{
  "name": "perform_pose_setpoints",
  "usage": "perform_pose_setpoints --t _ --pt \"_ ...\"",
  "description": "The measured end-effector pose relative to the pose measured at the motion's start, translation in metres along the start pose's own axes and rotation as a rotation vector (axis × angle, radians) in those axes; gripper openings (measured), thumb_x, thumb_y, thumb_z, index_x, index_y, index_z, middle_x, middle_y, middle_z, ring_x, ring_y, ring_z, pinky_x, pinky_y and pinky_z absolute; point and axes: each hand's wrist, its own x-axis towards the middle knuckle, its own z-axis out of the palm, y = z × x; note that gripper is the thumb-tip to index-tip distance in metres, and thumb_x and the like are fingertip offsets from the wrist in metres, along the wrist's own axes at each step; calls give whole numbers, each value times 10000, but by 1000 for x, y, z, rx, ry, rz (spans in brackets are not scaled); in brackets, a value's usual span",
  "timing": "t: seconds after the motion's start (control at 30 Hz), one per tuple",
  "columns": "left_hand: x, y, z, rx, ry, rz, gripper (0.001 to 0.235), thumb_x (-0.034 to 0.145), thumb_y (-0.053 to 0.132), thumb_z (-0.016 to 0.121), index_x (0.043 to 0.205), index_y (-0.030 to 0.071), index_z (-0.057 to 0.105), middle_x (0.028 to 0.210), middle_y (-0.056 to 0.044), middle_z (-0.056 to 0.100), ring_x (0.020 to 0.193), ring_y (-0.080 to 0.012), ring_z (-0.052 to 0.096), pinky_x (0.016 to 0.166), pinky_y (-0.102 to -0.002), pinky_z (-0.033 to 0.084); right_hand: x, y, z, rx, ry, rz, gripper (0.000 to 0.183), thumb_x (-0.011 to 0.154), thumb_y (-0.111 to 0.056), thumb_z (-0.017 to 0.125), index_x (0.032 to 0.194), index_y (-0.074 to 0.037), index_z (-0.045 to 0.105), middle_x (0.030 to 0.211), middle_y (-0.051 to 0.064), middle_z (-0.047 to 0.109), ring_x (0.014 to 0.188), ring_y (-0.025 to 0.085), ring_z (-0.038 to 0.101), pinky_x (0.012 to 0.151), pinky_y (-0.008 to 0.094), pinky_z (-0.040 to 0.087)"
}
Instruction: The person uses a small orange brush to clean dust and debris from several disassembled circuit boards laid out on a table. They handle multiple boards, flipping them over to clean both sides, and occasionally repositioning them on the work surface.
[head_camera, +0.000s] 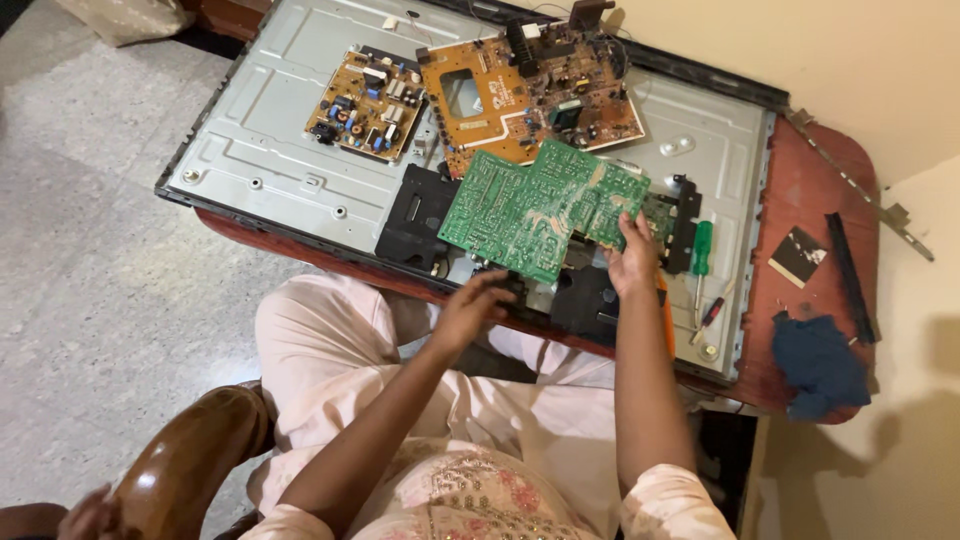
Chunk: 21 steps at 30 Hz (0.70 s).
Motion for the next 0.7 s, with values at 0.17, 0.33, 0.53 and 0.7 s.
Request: perform_pose_setpoints --t 0.17,0.33,0.53,0.7 --pt "-2 36 -23 468 363 376 451 976 111 625 1422 67 573 1324 -124 665 1017 -215 675 890 -331 555 -1 3 16 -237 125 -59 629 993 -349 684 1505 -91 425 1349 62 620 882 199 668 674 357 580" --pt "14 68 -25 952 528 598 605 922 166 705 1472 11 505 1474 -257 485 1308 -444 522 1092 -482 444 -8 13 28 -446 279 -309 500 1013 -354 701 1386 -21 688 1121 172 697 738 208 611 547 299 526" --pt "43 51 -20 999 668 356 678 863 295 761 1439 42 507 1459 -261 487 1278 -470 502 1034 -507 420 3 26 14 -704 346 -578 460 1004 -250 752 1386 -11 663 1260 147 746 1110 194 694 1004 320 518" --pt "63 35 -48 789 686 288 676 865 280 782 1436 22 528 1329 -239 594 1188 -405 606 1010 -446 484 9 26 5 -412 183 -483 494 998 -171 706 1443 -6 567 1392 118 653 1219 173 624 1057 311 463"
